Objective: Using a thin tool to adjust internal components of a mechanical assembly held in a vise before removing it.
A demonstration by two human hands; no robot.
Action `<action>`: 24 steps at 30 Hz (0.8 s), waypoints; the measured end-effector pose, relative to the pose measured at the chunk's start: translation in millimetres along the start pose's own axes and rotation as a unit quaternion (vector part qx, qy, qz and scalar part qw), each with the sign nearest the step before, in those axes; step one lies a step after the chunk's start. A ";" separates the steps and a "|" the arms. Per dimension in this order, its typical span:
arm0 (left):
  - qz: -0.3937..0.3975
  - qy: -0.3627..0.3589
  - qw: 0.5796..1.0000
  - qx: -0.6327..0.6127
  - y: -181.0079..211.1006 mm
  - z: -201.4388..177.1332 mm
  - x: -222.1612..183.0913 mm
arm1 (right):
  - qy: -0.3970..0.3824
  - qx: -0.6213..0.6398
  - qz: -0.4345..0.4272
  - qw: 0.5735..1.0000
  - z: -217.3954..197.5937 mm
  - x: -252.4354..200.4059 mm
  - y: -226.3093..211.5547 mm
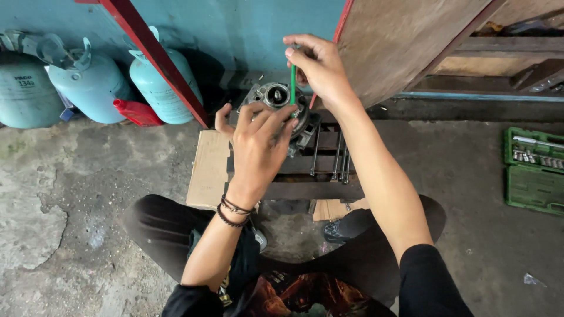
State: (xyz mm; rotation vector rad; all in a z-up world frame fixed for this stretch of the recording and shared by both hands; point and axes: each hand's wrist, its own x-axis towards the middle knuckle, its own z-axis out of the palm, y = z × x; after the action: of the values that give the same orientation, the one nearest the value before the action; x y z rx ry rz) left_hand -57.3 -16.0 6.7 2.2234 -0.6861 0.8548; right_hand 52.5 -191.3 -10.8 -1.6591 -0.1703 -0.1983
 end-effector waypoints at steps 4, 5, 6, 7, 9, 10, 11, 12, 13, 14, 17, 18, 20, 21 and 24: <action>0.001 0.028 0.998 -0.047 8.9 -13.6 11.0 | -0.001 0.065 0.007 0.998 -9.1 -6.3 -22.6; -0.007 0.025 0.997 -0.069 12.9 -20.4 15.2 | -0.006 0.089 -0.015 0.996 -14.3 -10.1 -26.2; -0.014 0.026 0.996 -0.090 16.5 -27.0 20.1 | -0.014 0.111 -0.039 0.993 -19.4 -12.3 -30.8; -0.014 0.026 0.996 -0.090 14.8 -28.2 20.5 | -0.013 0.111 -0.039 0.993 -26.8 -20.5 -33.7; -0.020 0.002 0.993 -0.119 10.9 -30.1 23.0 | 0.006 0.105 -0.019 0.994 -41.7 -34.2 -40.6; -0.020 0.003 0.993 -0.119 2.4 -25.8 21.1 | 0.005 0.105 -0.019 0.994 -50.2 -42.5 -36.9; -0.021 -0.015 0.991 -0.134 -6.2 -21.4 19.1 | 0.010 0.081 -0.031 0.996 -58.8 -50.8 -33.1; -0.022 -0.034 0.988 -0.149 -14.7 -17.2 16.9 | 0.015 0.058 -0.042 0.997 -67.3 -59.7 -29.0; -0.023 -0.034 0.988 -0.149 -19.2 -14.8 15.2 | 0.015 0.058 -0.042 0.997 -69.6 -72.2 -24.8; -0.011 -0.027 0.982 -0.187 -23.8 -11.9 13.5 | 0.048 0.058 -0.019 0.997 -72.3 -84.4 -20.7; 0.014 -0.023 0.976 -0.214 -35.3 -2.3 8.3 | 0.083 0.058 -0.003 0.995 -74.4 -114.2 -14.2; 0.029 -0.029 0.978 -0.204 -39.0 1.3 6.6 | 0.088 0.059 -0.010 0.994 -74.2 -123.6 -12.7; 0.032 -0.028 0.979 -0.201 -39.1 2.0 4.4 | 0.085 0.029 -0.019 0.996 -70.9 -136.2 -16.9; 0.036 -0.027 0.979 -0.197 -39.1 2.3 3.7 | 0.082 0.000 -0.027 0.996 -69.3 -142.4 -19.5; 0.041 -0.032 0.978 -0.204 -40.2 3.1 2.5 | 0.086 -0.072 -0.050 0.992 -62.3 -158.5 -25.1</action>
State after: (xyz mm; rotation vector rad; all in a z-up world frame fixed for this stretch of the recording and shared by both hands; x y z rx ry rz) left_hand -28.1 7.4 -8.6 1.8690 -0.9007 0.6155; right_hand -109.3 -249.8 -17.2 -1.7676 -0.1102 -0.4374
